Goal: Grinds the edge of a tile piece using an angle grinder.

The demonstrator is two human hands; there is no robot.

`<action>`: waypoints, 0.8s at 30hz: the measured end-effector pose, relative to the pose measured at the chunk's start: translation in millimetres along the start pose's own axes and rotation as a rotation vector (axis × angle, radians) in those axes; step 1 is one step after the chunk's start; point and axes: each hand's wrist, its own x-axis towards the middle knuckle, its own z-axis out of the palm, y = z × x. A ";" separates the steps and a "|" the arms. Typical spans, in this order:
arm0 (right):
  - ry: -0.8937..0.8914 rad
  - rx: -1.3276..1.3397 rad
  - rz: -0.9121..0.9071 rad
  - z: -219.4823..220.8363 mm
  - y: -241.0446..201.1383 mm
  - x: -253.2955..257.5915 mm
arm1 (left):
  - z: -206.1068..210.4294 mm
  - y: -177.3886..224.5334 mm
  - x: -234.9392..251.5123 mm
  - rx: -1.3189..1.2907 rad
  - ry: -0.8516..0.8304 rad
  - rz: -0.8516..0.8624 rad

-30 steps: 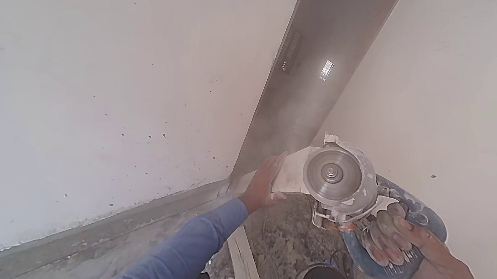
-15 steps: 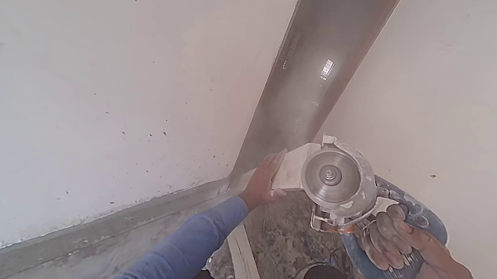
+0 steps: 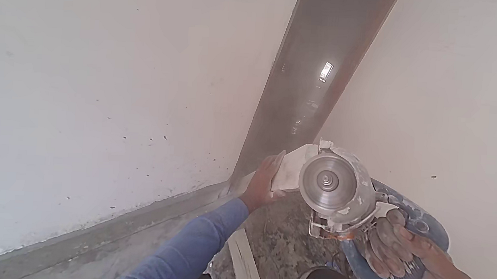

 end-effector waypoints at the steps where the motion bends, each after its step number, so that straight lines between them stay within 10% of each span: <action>1: 0.000 0.007 -0.001 -0.4 -0.2 0.2 | 0.1 0.9 0.5 0.001 -0.006 -0.011; 24: -0.036 -0.023 0.014 8.2 2.9 -2.1 | -9.2 0.0 2.7 -0.017 0.005 -0.014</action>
